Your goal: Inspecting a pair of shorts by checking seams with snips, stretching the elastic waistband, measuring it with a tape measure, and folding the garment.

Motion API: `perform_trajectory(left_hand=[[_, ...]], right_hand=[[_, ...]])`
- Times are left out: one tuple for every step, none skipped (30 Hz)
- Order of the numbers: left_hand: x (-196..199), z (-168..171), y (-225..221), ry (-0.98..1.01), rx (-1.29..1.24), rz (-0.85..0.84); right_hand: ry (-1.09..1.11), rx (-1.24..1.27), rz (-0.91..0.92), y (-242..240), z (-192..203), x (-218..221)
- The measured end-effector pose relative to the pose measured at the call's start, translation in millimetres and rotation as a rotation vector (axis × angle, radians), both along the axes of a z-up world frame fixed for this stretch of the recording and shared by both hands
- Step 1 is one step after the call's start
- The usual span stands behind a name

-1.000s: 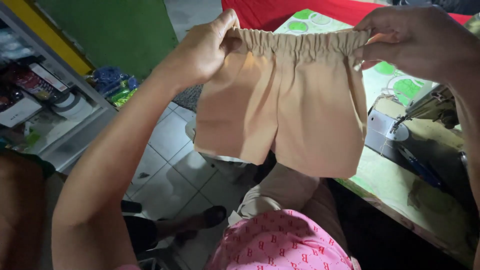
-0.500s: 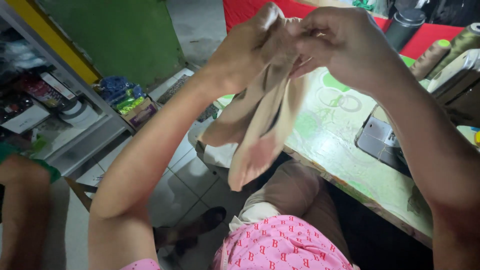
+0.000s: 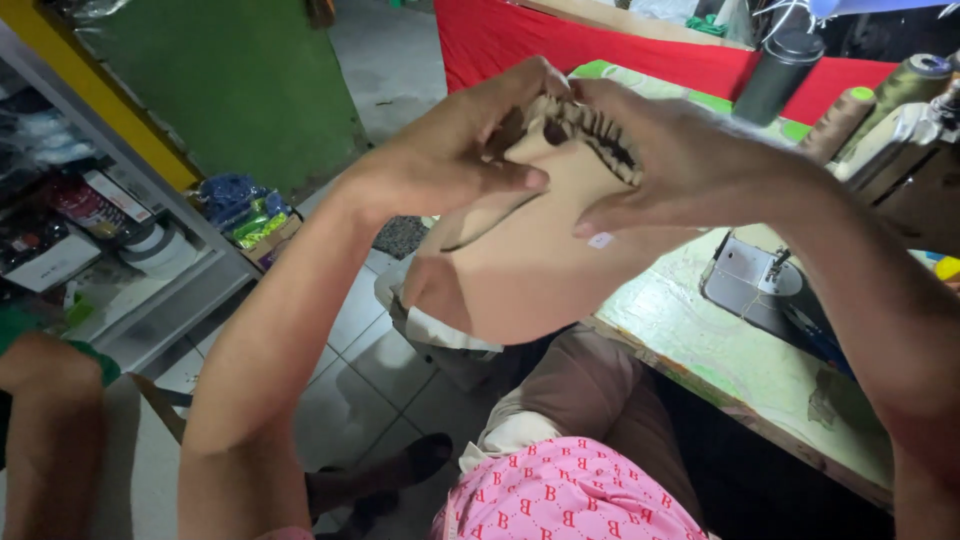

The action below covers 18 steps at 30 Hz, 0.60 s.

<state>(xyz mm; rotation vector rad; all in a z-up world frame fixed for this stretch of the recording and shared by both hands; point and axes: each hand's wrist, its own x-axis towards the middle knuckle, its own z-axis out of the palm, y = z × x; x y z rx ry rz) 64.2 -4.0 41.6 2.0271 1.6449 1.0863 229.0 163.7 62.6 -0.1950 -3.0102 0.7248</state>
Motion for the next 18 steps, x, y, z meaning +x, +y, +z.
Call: perform_trajectory(left_hand=[[-3.1,-4.1,3.0,0.002,0.001,-0.002],[-6.4,-8.1,5.9,-0.094,0.037,-0.021],[-9.5,-13.0,7.7,-0.192,0.073,-0.036],[-9.3,-12.2,6.1,-0.192,0.076,-0.034],[-9.0,-11.3,4.4,-0.244,0.059,-0.003],[-8.8,-10.4,3.2,-0.297,0.042,0.028],[-7.6,-11.6,2.0,-0.297,0.039,0.024],[-6.5,-12.9,1.1,-0.339,-0.016,-0.069],[-4.3,-15.5,0.2,-0.384,-0.071,-0.165],[-7.1,-26.2,-1.5,-0.388,-0.074,-0.171],[-10.3,-36.1,-1.1,-0.371,-0.158,-0.089],[-13.3,-45.6,-0.4,-0.351,-0.241,-0.007],[-11.6,-50.9,1.5,-0.343,-0.242,-0.021],[-10.0,-56.0,3.1,-0.293,-0.229,0.078],[-8.5,-61.9,2.9,-0.247,-0.213,0.182],[-17.3,-64.6,13.2,-0.244,-0.212,0.174],[-26.4,-66.6,23.1,0.160,0.015,0.290],[-35.4,-68.3,33.2,0.565,0.247,0.394]], right_hand=[[0.002,0.001,-0.002,5.4,-3.1,-1.4],[0.007,0.016,-0.052,10.7,-6.3,-2.9],[0.010,0.032,-0.097,15.7,-9.8,-5.1],[0.011,0.034,-0.095,19.6,-9.6,-3.5],[0.102,-0.006,-0.073,23.3,-10.2,-1.4],[0.194,-0.046,-0.053,27.3,-10.8,0.6],[0.194,-0.048,-0.057,27.4,-9.9,3.9],[0.222,-0.161,-0.058,27.7,-9.0,7.2],[0.248,-0.273,-0.062,27.7,-8.8,11.9],[0.245,-0.275,-0.069,32.7,-14.7,9.4],[0.281,-0.157,0.061,38.8,-20.1,7.9],[0.312,-0.038,0.191,45.1,-25.3,6.9],[0.319,-0.034,0.178,51.8,-30.4,3.4],[0.317,0.060,0.172,58.4,-35.2,-0.1],[0.309,0.153,0.172,64.5,-39.9,-5.1],[0.310,0.157,0.164,71.0,-42.7,-10.1],[0.477,0.241,0.175,77.2,-45.7,-15.4],[0.643,0.326,0.188,83.5,-48.6,-20.6]])
